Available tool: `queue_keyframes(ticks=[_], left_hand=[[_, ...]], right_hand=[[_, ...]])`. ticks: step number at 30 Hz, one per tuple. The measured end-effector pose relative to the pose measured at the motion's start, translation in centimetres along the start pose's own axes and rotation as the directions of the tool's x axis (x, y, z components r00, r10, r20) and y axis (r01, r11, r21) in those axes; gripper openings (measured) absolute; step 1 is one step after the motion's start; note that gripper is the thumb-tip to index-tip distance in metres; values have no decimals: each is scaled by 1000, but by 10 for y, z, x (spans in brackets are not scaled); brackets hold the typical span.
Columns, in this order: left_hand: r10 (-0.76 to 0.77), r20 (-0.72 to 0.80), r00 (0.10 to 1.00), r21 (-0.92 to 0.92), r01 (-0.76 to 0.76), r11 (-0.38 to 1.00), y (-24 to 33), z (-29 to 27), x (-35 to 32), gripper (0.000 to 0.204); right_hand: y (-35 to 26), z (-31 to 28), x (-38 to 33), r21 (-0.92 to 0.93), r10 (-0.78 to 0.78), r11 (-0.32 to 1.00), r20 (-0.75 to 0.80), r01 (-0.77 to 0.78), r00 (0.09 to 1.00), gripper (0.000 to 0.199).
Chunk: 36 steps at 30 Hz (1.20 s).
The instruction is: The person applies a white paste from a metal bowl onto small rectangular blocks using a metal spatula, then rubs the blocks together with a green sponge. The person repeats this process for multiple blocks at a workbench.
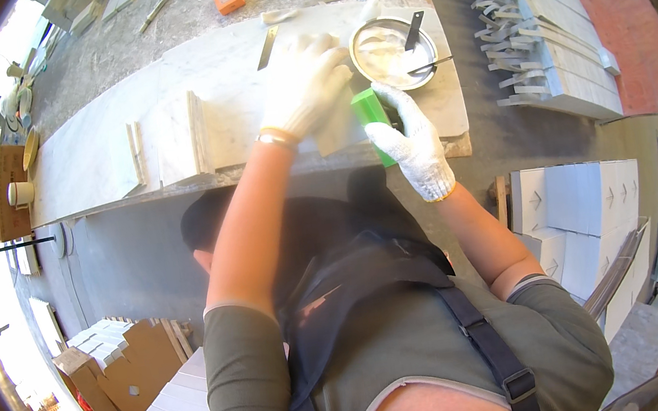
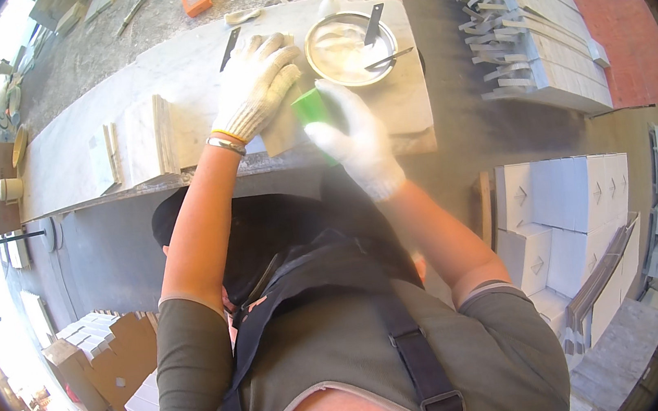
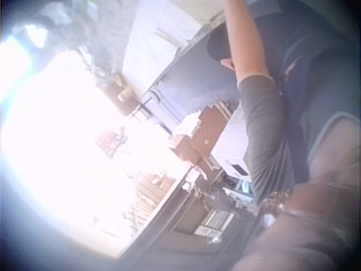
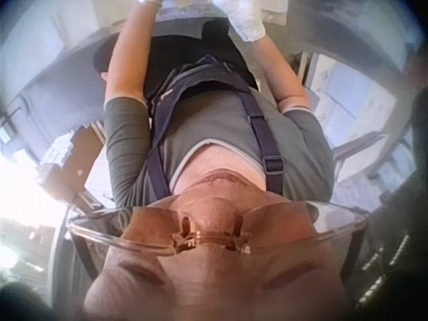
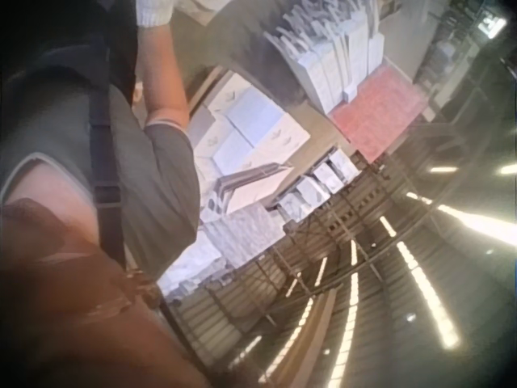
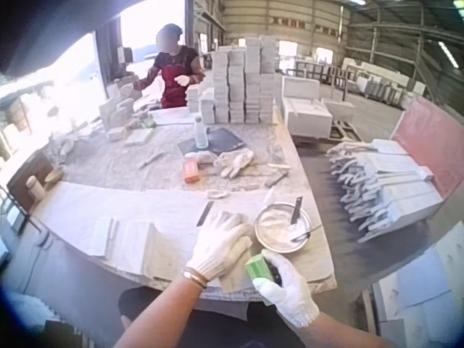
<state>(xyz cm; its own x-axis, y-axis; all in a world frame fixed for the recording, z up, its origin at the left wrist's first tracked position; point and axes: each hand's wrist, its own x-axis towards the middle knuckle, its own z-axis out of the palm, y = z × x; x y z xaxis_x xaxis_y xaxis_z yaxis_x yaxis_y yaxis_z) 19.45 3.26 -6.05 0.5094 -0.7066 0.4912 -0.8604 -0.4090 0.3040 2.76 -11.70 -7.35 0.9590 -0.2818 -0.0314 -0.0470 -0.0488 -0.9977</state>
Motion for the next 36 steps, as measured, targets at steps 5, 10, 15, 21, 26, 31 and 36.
queue_keyframes(ticks=[5,10,15,21,26,31,36], left_hand=[[29,-13,999,3,-29,1000,1,-1,2,32],[-19,-19,1000,-36,19,999,3,-1,1,33],[-31,-2,1000,-29,30,999,4,0,1,34],[-34,37,999,-58,36,998,3,-2,1,34],[-38,69,997,-30,40,999,4,-5,4,33],[9,11,1000,-21,-9,1000,0,1,3,32],[-14,67,998,35,11,999,3,-8,3,32]], right_hand=[[0,0,8,35,57,998,-23,-56,998,64],[-7,-3,-1,-68,-26,997,46,29,999,69],[-7,-1,8,-7,-9,1000,-17,9,1000,69],[-7,-3,-2,-80,-71,994,34,74,997,71],[-11,-2,7,-46,-20,999,-2,20,1000,71],[-7,-7,-7,-60,-107,992,57,110,993,72],[8,-11,11,-69,-6,998,20,7,1000,72]])
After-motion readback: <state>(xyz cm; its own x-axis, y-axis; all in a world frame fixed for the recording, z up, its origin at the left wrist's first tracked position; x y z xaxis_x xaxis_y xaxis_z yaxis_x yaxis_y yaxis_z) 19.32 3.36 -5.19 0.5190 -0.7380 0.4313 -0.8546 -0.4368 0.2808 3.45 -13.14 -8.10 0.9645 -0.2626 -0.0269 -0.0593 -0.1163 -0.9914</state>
